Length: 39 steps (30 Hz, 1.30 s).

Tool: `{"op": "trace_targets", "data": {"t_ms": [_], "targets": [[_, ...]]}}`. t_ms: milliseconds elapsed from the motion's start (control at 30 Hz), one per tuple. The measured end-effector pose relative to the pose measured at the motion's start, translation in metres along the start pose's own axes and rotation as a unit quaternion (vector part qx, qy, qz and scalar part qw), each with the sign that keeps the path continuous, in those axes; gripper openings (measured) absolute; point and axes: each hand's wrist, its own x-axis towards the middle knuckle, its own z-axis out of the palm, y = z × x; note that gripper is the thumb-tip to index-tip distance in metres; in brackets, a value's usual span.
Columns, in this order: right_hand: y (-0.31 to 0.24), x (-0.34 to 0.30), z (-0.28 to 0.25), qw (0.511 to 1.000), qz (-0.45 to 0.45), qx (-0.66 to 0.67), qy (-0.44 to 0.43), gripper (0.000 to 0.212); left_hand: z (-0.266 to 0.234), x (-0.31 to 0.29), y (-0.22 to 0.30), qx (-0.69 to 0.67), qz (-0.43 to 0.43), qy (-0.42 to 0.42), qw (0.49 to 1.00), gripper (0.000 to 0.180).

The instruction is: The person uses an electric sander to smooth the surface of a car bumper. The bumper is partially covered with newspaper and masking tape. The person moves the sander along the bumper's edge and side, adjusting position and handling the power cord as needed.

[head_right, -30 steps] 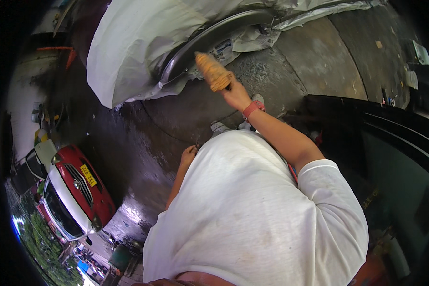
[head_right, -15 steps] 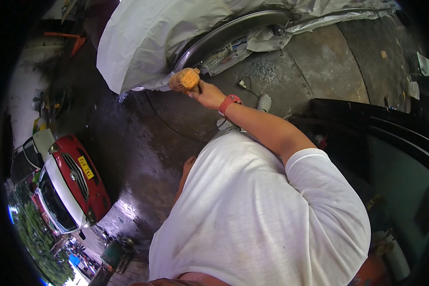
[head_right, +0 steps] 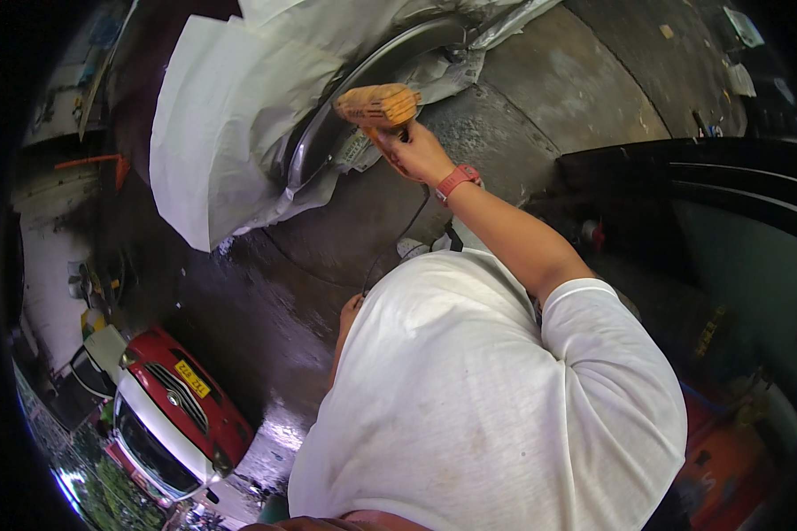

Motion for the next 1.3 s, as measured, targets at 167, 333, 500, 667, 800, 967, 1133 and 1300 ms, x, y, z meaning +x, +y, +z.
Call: {"op": "trace_targets", "data": {"t_ms": [167,333,500,667,800,967,1133,1300], "targets": [[0.007,0.034,-0.064,0.99,0.011,0.121,0.068,0.035,0.005,0.018,0.06,0.067,0.04,-0.01,0.997,0.031],[0.022,0.069,-0.128,0.975,0.015,0.184,0.122,0.036,0.026,0.023,0.123,0.12,0.039,-0.01,0.992,0.031],[0.042,0.109,-0.183,0.958,0.053,0.237,0.152,0.033,0.043,0.029,0.161,0.152,0.019,-0.03,0.988,0.031],[0.075,0.148,-0.229,0.935,0.075,0.288,0.193,0.033,0.07,0.008,0.237,0.168,-0.001,-0.038,0.985,0.032],[0.12,0.187,-0.259,0.917,0.081,0.323,0.222,0.034,0.09,0.005,0.275,0.209,0.003,-0.049,0.977,0.034],[0.16,0.229,-0.287,0.895,0.103,0.359,0.242,0.034,0.11,0.009,0.318,0.21,0.005,-0.07,0.975,0.033],[0.194,0.266,-0.313,0.88,0.116,0.373,0.271,0.034,0.138,0.026,0.381,0.27,0.025,-0.091,0.958,0.037],[0.245,0.312,-0.332,0.87,0.126,0.373,0.296,0.033,0.163,0.056,0.418,0.321,0.067,-0.111,0.938,0.043]]}}
